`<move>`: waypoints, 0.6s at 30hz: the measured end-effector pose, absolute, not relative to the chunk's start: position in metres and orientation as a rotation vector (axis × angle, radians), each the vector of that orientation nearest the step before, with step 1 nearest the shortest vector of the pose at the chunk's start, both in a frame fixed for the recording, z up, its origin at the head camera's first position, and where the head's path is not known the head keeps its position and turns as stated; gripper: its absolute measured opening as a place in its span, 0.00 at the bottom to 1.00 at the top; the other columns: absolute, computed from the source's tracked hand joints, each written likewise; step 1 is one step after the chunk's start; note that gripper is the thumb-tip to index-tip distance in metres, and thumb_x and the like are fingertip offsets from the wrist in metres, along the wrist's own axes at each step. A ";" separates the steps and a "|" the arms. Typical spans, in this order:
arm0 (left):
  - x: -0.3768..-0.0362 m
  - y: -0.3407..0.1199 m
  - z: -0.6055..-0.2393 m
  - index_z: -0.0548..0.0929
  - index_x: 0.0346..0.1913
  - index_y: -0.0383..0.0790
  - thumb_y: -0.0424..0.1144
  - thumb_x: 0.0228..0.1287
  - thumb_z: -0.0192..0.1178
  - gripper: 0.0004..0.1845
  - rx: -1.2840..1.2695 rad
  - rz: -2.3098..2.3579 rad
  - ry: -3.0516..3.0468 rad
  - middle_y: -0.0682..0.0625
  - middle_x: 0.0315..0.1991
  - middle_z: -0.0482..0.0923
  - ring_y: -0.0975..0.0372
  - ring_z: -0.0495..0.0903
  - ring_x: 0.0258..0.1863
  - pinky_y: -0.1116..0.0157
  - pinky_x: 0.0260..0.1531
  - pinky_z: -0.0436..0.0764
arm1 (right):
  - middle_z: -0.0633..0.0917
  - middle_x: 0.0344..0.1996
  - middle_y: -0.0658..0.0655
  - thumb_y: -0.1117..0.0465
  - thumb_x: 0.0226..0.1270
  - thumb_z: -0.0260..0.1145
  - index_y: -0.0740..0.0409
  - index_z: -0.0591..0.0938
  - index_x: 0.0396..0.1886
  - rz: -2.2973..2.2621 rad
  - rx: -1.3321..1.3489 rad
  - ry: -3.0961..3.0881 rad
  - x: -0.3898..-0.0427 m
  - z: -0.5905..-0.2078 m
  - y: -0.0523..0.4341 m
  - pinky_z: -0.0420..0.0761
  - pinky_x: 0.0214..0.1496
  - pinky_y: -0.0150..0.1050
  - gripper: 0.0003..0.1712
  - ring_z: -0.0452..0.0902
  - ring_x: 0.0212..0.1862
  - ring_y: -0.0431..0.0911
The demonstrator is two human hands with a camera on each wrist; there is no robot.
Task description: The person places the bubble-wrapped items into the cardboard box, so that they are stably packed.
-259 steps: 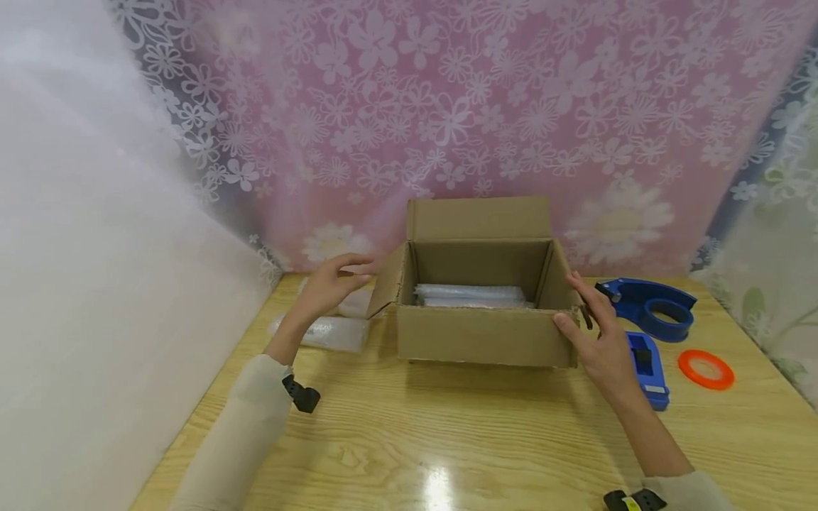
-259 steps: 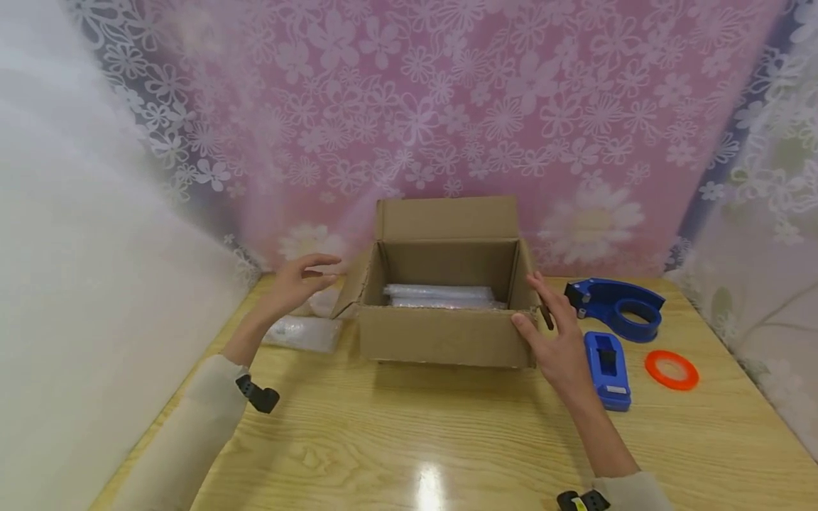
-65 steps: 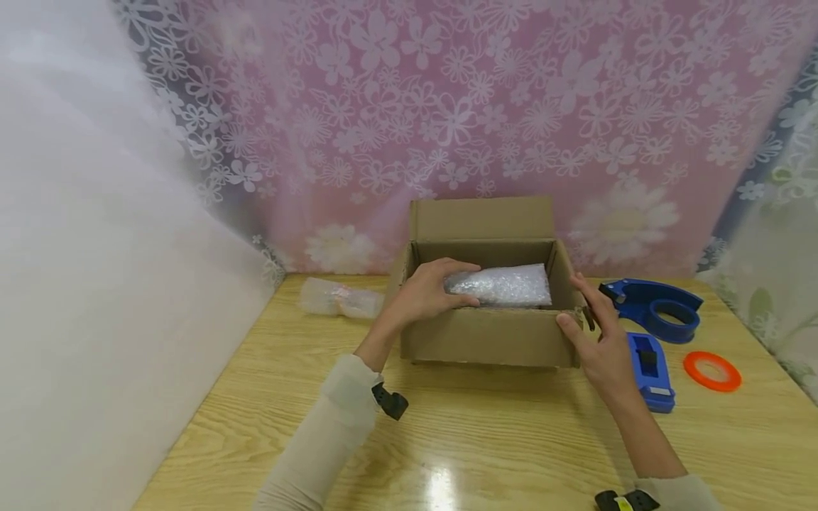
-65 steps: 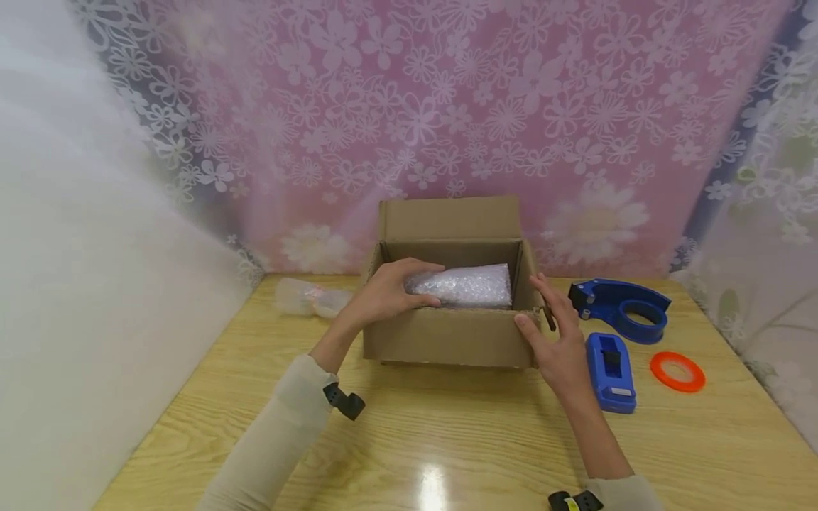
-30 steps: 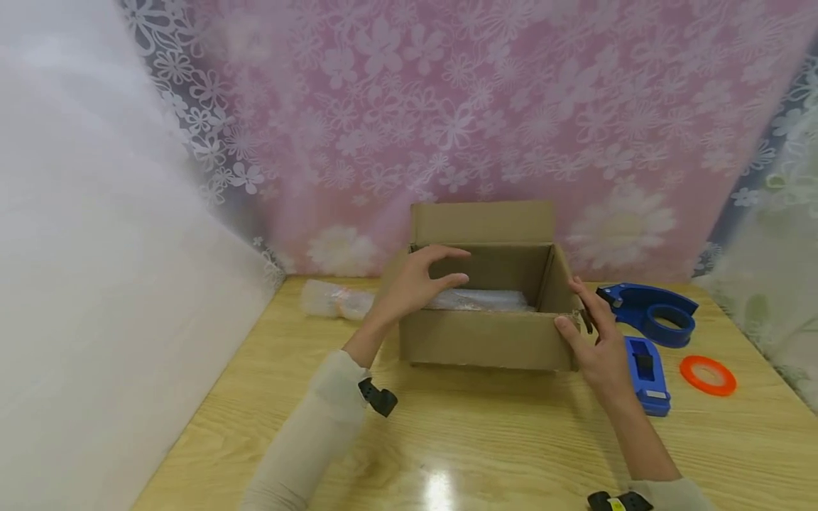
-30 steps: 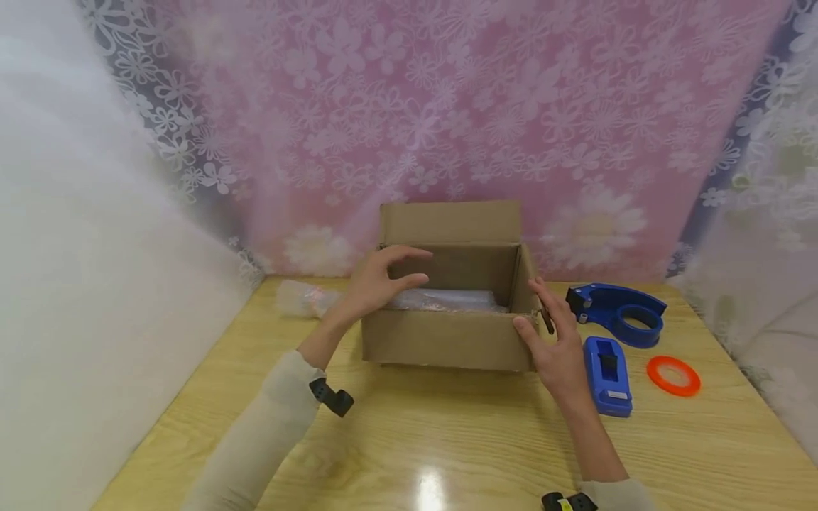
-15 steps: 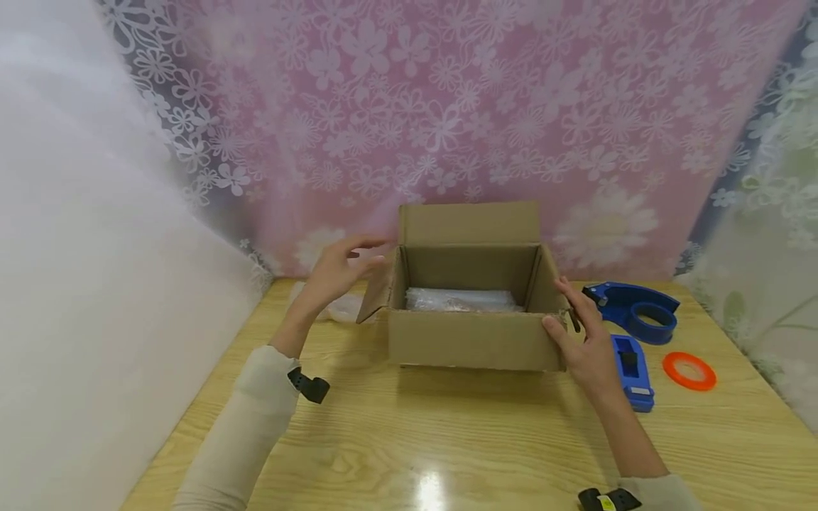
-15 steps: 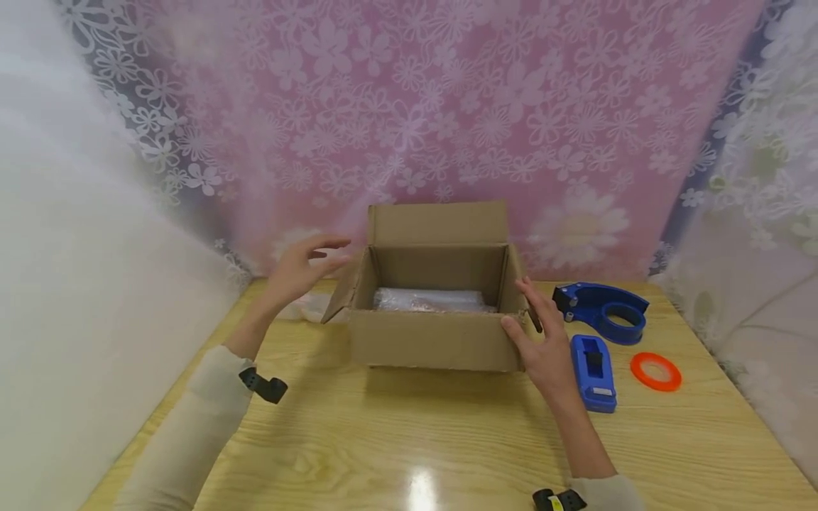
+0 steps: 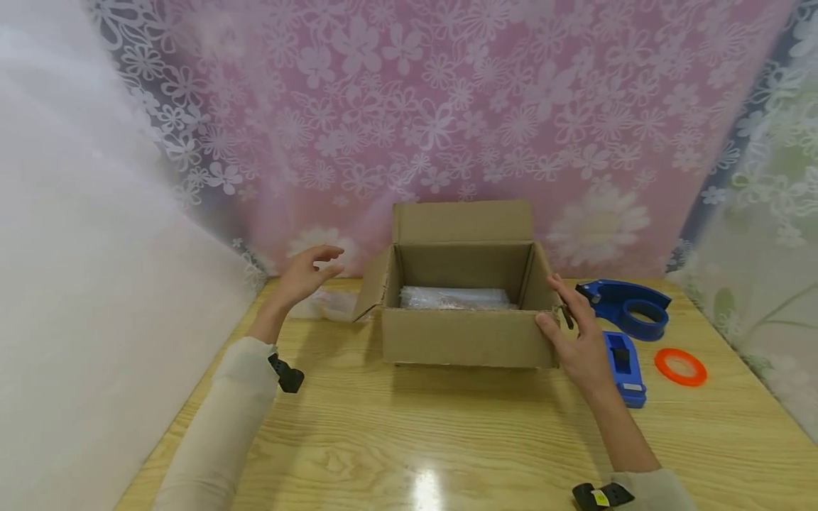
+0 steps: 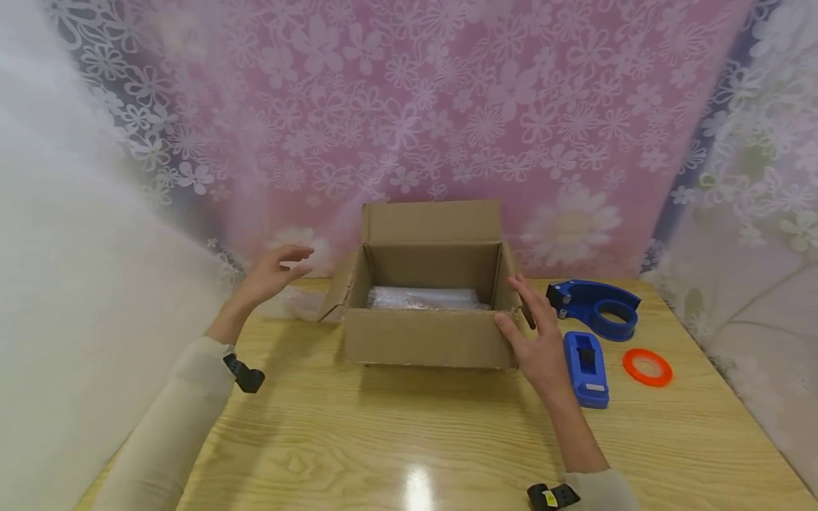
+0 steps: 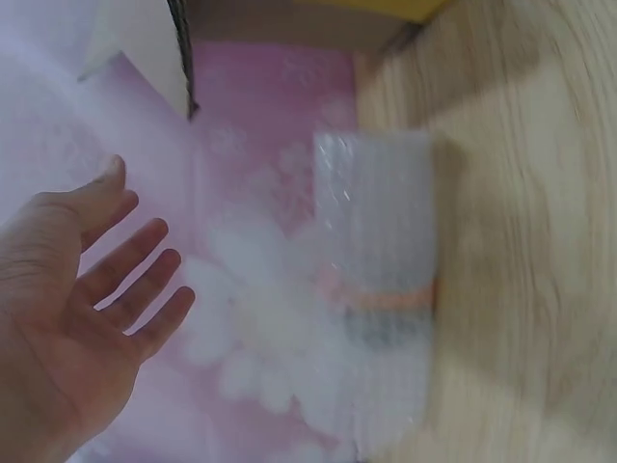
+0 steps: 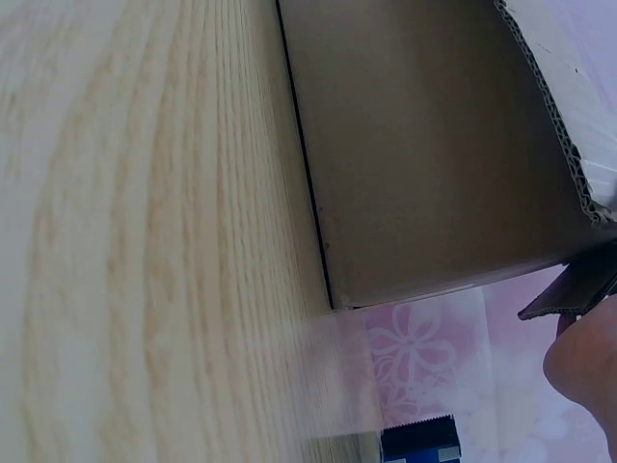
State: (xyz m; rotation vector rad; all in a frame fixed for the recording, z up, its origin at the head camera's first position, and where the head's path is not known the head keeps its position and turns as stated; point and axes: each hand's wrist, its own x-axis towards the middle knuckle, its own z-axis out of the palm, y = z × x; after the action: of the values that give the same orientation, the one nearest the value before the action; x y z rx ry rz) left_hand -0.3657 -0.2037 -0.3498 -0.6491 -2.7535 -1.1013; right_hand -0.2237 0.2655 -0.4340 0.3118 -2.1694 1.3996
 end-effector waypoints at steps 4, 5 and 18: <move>-0.369 -0.215 -0.358 0.74 0.73 0.38 0.40 0.80 0.58 0.24 -0.603 -1.101 -2.823 0.37 0.72 0.71 0.41 0.68 0.72 0.41 0.70 0.69 | 0.62 0.81 0.46 0.66 0.76 0.66 0.47 0.68 0.81 1.402 0.310 -2.174 -0.224 -0.434 0.266 0.61 0.66 0.35 0.36 0.54 0.80 0.47; -0.370 -0.216 -0.360 0.74 0.74 0.38 0.40 0.80 0.58 0.24 -0.587 -1.110 -2.842 0.37 0.73 0.70 0.40 0.68 0.72 0.41 0.70 0.70 | 0.62 0.81 0.45 0.66 0.76 0.66 0.46 0.68 0.80 1.404 0.309 -2.174 -0.224 -0.434 0.267 0.61 0.68 0.38 0.36 0.54 0.80 0.48; -0.371 -0.239 -0.399 0.71 0.75 0.35 0.29 0.74 0.61 0.29 -0.537 -0.881 -3.004 0.31 0.78 0.60 0.34 0.58 0.76 0.34 0.70 0.64 | 0.61 0.81 0.45 0.65 0.76 0.66 0.44 0.68 0.80 1.455 0.303 -2.169 -0.222 -0.432 0.266 0.59 0.76 0.53 0.37 0.53 0.80 0.48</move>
State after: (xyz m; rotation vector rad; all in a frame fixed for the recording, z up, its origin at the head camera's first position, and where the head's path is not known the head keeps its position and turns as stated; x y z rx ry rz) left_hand -0.3708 -0.2393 -0.3992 -0.5368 -3.0043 -0.8808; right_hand -0.2224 0.2662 -0.4320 0.3032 -2.1689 1.4545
